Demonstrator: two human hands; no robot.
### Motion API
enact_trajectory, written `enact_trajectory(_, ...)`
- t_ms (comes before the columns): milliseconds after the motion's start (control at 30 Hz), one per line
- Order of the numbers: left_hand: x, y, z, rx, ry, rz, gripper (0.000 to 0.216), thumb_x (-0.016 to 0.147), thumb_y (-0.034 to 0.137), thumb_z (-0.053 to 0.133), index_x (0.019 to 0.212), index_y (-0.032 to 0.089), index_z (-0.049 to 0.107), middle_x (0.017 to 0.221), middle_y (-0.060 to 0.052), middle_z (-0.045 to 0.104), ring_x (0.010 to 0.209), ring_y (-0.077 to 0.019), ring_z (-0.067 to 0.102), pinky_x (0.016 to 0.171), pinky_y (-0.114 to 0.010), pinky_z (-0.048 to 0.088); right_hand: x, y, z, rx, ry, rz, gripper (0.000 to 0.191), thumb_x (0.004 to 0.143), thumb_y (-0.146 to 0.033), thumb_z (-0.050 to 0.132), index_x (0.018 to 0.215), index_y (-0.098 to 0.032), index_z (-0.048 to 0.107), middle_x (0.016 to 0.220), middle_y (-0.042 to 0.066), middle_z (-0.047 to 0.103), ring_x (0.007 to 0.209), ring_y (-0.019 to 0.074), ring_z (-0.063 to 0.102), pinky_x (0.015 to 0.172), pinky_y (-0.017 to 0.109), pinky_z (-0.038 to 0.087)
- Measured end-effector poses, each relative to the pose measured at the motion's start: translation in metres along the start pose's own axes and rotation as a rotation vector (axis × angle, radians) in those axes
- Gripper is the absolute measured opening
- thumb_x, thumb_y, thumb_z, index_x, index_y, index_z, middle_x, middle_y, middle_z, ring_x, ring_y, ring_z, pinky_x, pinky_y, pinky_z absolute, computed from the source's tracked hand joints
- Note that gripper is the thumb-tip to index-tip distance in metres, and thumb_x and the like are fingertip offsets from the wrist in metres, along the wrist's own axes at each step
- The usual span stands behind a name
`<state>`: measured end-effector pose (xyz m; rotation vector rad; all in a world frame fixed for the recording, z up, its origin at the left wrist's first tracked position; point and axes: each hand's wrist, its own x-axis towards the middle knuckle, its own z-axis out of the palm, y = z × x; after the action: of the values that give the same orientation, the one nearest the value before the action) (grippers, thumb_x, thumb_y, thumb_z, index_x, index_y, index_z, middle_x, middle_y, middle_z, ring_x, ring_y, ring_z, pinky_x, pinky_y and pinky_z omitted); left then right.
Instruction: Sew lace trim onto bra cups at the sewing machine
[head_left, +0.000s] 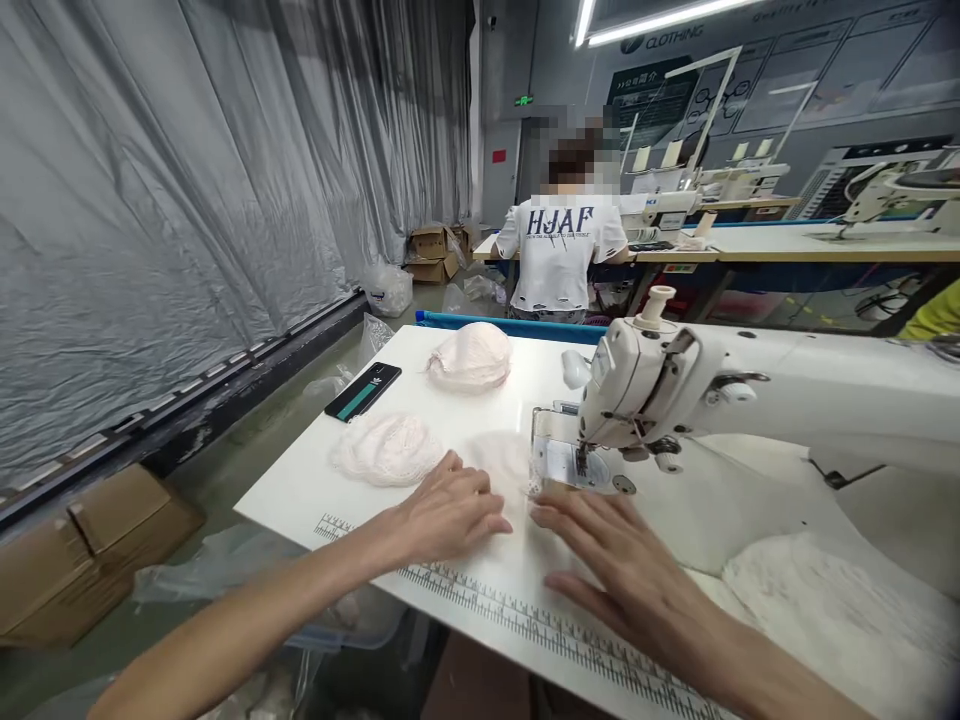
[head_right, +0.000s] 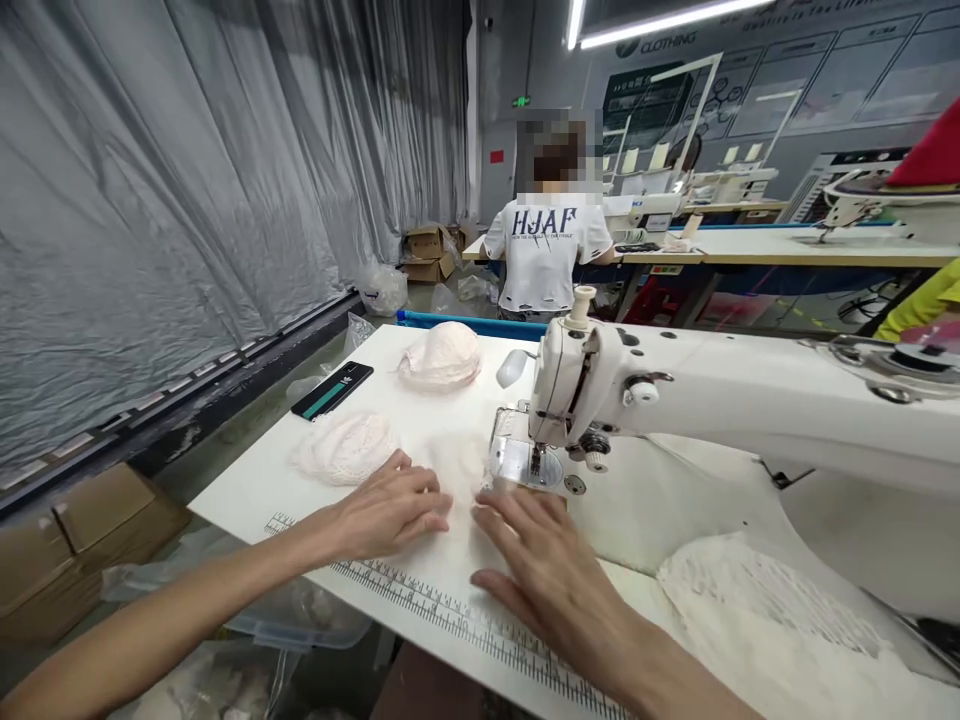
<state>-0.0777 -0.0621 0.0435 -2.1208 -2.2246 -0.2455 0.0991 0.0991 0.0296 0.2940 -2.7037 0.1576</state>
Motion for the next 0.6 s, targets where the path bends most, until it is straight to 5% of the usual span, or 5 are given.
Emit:
enact_trajectory(233, -0.053, 0.029, 0.012, -0.04, 0.116, 0.124, 0.049, 0.084, 0.054, 0.049, 0.114, 0.015, 0.051, 0.113, -0.009, 0.059, 0.102, -0.0193, 0.054, 0.092, -0.039, 0.031, -0.02, -0.061, 0.043, -0.068, 0.016, -0.086, 0.099, 0.064, -0.08, 0.045, 0.128, -0.005, 0.044, 0.125, 0.026, 0.051, 0.119, 0.0356, 0.041, 0.093, 0.053, 0.032)
enact_trajectory(333, -0.071, 0.041, 0.031, 0.067, 0.134, 0.18, 0.077, 0.073, 0.063, 0.057, 0.126, 0.009, 0.041, 0.118, -0.016, 0.056, 0.112, -0.0257, 0.05, 0.095, -0.043, 0.032, -0.034, -0.073, 0.05, -0.112, 0.031, 0.014, 0.071, 0.079, -0.057, 0.055, 0.13, -0.009, 0.043, 0.128, 0.02, 0.051, 0.12, 0.0321, 0.041, 0.095, 0.05, 0.03)
enact_trajectory(400, -0.078, 0.05, 0.041, 0.202, 0.202, 0.211, 0.063, 0.079, 0.046, 0.061, 0.126, 0.008, 0.042, 0.119, -0.017, 0.056, 0.115, -0.0268, 0.048, 0.094, -0.042, 0.035, -0.037, -0.079, 0.049, -0.1, 0.054, 0.07, 0.036, 0.087, -0.025, 0.052, 0.122, -0.015, 0.051, 0.12, 0.014, 0.058, 0.111, 0.0259, 0.049, 0.091, 0.044, 0.032)
enact_trajectory(467, -0.083, 0.061, 0.047, 0.243, 0.298, 0.227, 0.037, 0.086, 0.022, 0.053, 0.121, 0.009, 0.047, 0.108, -0.014, 0.062, 0.105, -0.0232, 0.055, 0.089, -0.039, 0.038, -0.038, -0.085, 0.042, -0.026, 0.075, 0.075, 0.025, 0.088, -0.01, 0.043, 0.106, -0.017, 0.058, 0.102, 0.009, 0.065, 0.093, 0.021, 0.056, 0.084, 0.04, 0.035)
enact_trajectory(600, -0.093, 0.085, 0.033, -0.276, 0.236, 0.057, 0.027, 0.09, 0.014, 0.037, 0.107, 0.015, 0.058, 0.083, -0.005, 0.067, 0.074, -0.0158, 0.06, 0.074, -0.033, 0.044, -0.046, -0.095, 0.011, 0.4, -0.07, 0.212, 0.027, 0.093, -0.02, 0.035, 0.083, -0.016, 0.059, 0.069, 0.003, 0.06, 0.062, 0.0144, 0.051, 0.066, 0.033, 0.039)
